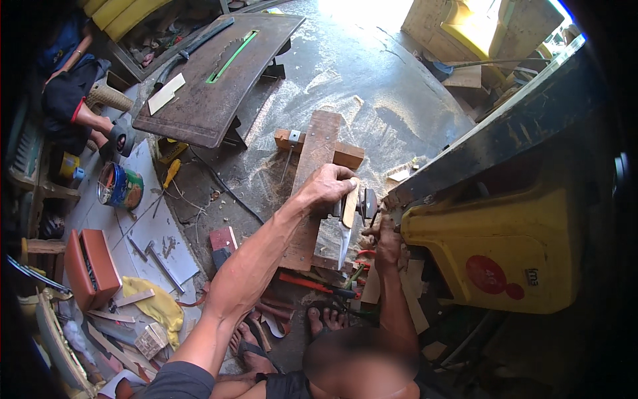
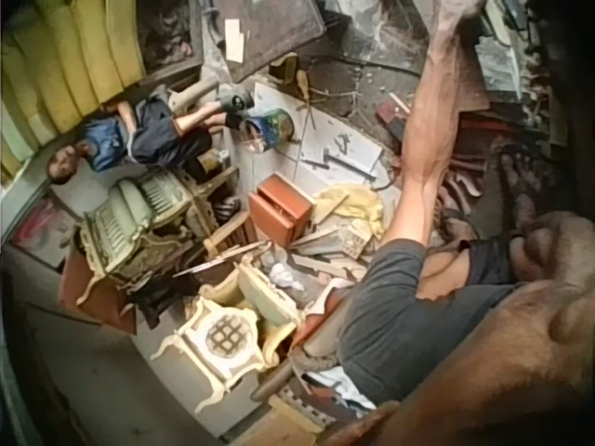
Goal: The person holds a small wood block and uses a metal blade to shave and shape the edges.
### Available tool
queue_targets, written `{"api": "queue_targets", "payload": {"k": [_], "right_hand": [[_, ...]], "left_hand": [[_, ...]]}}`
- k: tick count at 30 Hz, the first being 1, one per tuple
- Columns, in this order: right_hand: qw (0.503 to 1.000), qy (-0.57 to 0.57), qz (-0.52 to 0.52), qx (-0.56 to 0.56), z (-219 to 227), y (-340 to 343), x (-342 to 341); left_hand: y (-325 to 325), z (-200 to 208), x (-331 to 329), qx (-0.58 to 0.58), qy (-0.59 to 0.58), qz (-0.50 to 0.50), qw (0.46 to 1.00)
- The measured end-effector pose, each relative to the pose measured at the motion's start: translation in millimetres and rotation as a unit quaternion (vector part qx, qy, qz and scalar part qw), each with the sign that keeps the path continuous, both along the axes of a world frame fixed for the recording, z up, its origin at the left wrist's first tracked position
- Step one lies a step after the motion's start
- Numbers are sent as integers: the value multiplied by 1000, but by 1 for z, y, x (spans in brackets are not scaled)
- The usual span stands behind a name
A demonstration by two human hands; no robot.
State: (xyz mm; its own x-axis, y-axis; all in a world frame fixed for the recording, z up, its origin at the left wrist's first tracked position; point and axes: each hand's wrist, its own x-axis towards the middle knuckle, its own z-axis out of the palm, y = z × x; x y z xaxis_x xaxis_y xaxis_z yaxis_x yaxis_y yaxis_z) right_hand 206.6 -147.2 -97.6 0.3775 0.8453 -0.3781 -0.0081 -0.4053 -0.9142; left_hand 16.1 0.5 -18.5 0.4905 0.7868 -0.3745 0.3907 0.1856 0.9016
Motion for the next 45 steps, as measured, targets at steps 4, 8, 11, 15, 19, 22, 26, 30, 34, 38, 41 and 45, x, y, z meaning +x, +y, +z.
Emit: {"api": "queue_targets", "payload": {"k": [4,8,11,15,19,22,26,30,34,38,41,45], "right_hand": [[999,34,-10,3,-21,45,7],[996,80,-20,34,-17,72,12],[995,97,-8,27,-3,73,11],[988,145,2,44,-12,72,16],[968,237,4,87,-10,71,11],[960,264,15,87,1,75,11],[958,273,25,88,-4,93,16],[933,361,-8,5,1,69,-11],[973,189,-26,-127,-10,-4,11],[994,91,-12,-58,85,-12,4],[998,45,33,22,90,43,13],[997,63,46,-9,31,83,31]], "left_hand": [[-2,3,-1,-11,-38,-1,999],[-4,-6,-1,-10,-76,12,997],[-5,0,-3,-17,-58,12,998],[-4,-1,-2,-7,-76,8,997],[-5,6,-3,-30,-60,21,997],[-4,4,-5,-30,-62,20,997],[-3,1,-1,-36,-93,23,995],[-3,-6,-8,-32,-99,26,994],[-3,-2,-1,-49,-103,15,993],[-5,1,-8,-27,-82,28,996],[-3,-4,-8,-43,-98,27,994],[-2,-4,-1,-29,-112,18,993]]}}
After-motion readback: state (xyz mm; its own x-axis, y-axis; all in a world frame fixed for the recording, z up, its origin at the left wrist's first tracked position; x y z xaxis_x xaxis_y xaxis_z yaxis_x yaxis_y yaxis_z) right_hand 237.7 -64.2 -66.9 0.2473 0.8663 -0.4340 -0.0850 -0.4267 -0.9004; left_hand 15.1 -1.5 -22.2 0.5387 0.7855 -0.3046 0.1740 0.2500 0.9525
